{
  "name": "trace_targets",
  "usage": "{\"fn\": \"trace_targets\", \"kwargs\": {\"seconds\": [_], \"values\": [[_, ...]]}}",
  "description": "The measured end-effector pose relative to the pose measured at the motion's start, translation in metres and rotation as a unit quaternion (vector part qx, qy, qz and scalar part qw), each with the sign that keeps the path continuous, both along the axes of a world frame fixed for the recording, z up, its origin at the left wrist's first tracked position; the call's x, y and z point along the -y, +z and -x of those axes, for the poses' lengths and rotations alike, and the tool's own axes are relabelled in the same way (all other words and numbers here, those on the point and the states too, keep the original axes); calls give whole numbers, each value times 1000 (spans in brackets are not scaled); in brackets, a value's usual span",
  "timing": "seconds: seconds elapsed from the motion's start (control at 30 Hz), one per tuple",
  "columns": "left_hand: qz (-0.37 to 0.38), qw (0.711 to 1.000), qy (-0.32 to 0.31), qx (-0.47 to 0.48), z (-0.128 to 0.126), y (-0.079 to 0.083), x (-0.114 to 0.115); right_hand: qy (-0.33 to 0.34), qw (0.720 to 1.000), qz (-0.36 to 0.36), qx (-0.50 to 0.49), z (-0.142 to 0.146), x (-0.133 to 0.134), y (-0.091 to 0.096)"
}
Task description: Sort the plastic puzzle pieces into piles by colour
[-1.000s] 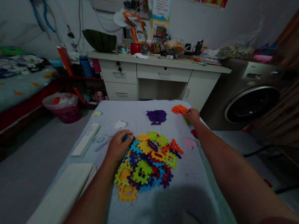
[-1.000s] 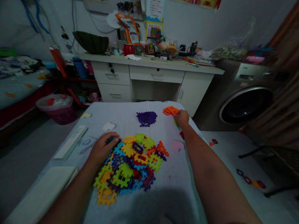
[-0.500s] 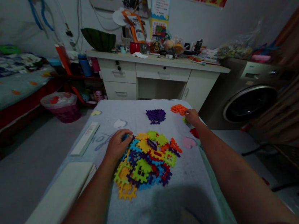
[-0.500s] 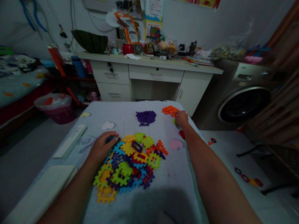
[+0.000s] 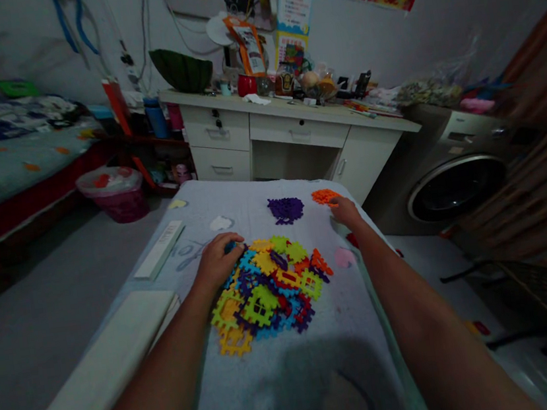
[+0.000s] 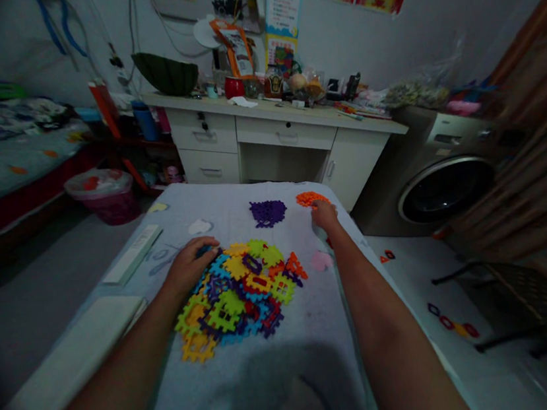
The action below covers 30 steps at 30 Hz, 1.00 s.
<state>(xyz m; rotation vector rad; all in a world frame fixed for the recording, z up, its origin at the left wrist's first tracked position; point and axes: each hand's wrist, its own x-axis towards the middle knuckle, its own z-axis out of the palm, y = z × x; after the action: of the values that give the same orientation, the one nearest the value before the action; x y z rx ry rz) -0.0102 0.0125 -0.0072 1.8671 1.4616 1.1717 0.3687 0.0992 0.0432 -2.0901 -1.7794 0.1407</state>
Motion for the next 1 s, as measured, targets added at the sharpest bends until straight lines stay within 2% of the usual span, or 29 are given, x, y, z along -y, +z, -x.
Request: {"fn": "trace_targets", "kwargs": {"seconds": [0.1, 0.2, 0.27, 0.33, 0.43, 0.53, 0.63, 0.73, 0.83, 1.0], "values": [[-1, 1000, 0, 8, 0, 1, 1, 119, 992, 8, -41, 26, 17, 12], [-3, 1000, 2, 16, 0, 1, 1, 260, 958, 111, -53, 58, 43, 24], [-7, 1000, 5, 26, -1, 0, 1, 301, 937, 177, -27, 78, 62, 29], [-9, 999, 9, 37, -1, -1, 1, 299, 932, 204, 0, 94, 77, 32], [-7, 999, 11, 42, -1, 0, 1, 283, 937, 202, 40, 108, 92, 31], [0, 999, 7, 34, -1, 1, 1, 291, 933, 202, 64, 113, 97, 31], [0, 1000, 3, 27, -1, 2, 2, 285, 937, 195, 43, 110, 98, 35], [0, 1000, 0, 23, -1, 2, 1, 249, 953, 172, -18, 98, 95, 42], [1, 1000, 1, 21, -1, 0, 0, 211, 967, 126, -74, 75, 85, 45], [4, 1000, -1, 13, 1, -3, -2, 102, 972, 72, -200, 23, 61, 37]]}}
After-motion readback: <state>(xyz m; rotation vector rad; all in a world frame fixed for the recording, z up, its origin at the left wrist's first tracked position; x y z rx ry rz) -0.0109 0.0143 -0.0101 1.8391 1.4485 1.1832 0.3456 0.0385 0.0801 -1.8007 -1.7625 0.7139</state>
